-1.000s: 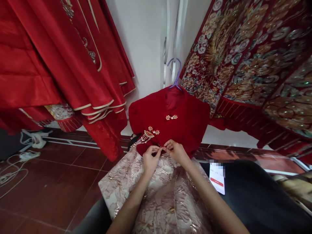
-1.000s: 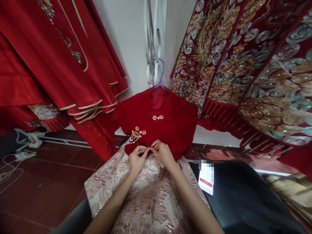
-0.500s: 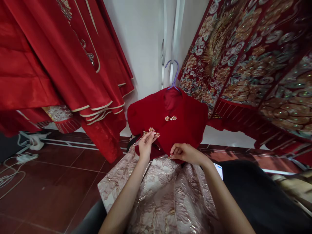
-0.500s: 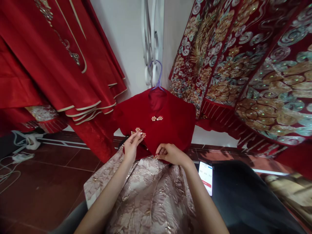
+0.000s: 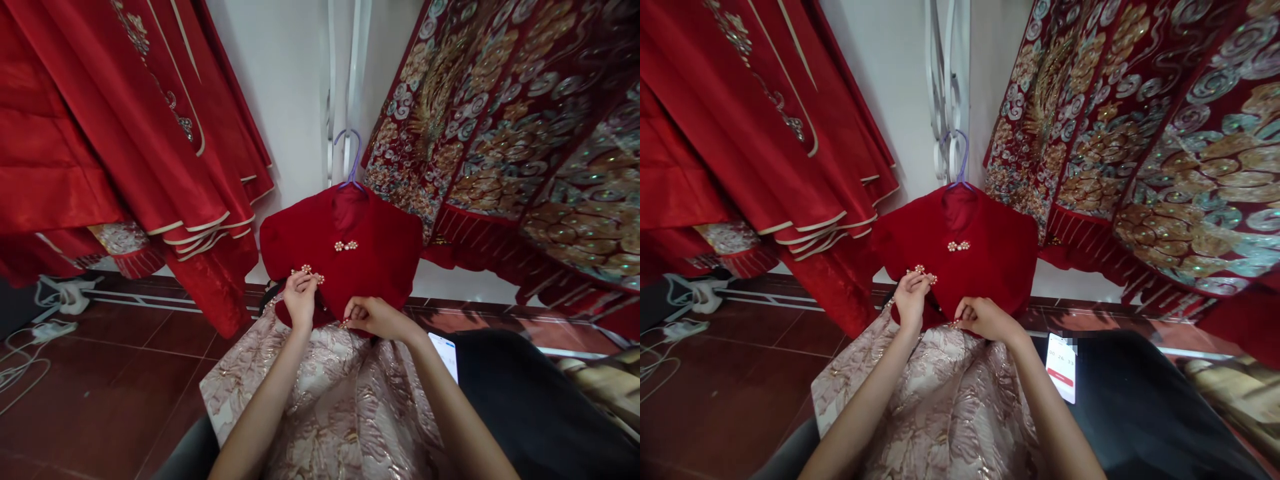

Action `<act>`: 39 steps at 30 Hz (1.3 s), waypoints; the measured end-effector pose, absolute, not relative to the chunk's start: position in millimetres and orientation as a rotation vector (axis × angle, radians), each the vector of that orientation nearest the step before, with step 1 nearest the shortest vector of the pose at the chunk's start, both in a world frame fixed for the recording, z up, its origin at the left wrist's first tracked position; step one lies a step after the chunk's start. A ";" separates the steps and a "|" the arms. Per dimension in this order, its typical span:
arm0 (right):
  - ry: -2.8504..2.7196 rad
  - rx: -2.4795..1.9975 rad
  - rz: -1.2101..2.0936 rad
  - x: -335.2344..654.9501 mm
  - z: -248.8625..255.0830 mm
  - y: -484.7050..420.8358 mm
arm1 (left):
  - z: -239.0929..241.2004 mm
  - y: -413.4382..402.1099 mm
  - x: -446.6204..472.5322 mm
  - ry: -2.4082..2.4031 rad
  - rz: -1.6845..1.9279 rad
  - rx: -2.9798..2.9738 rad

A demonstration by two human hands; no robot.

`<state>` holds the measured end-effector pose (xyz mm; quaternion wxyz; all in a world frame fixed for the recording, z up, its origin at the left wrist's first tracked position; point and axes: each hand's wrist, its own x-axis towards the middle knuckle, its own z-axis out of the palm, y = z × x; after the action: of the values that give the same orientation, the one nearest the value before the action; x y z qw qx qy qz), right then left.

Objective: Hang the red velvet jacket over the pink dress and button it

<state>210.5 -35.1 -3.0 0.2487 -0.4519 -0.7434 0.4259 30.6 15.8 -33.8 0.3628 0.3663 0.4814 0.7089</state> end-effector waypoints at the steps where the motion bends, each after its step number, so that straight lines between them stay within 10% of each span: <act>1: -2.026 -1.231 1.164 212.2 -1.8 -35.8 | -31.7 12.8 33.2 1.315 1.896 0.955; 18: -2.052 -1.305 1.160 261.1 19.6 -49.2 | 76.1 58.0 51.6 1.326 0.966 3.168; 31: -1.617 -1.487 0.267 237.2 61.5 -30.8 | 88.5 59.6 45.2 0.831 1.007 2.879; 39: -1.677 -1.290 0.611 188.9 101.5 8.8 | 91.2 47.9 33.8 1.367 1.058 3.029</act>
<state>188.9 8.8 101.5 0.4524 -0.5225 -0.6791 0.2475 33.8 47.9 91.2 -0.1721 0.8557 0.3860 0.2987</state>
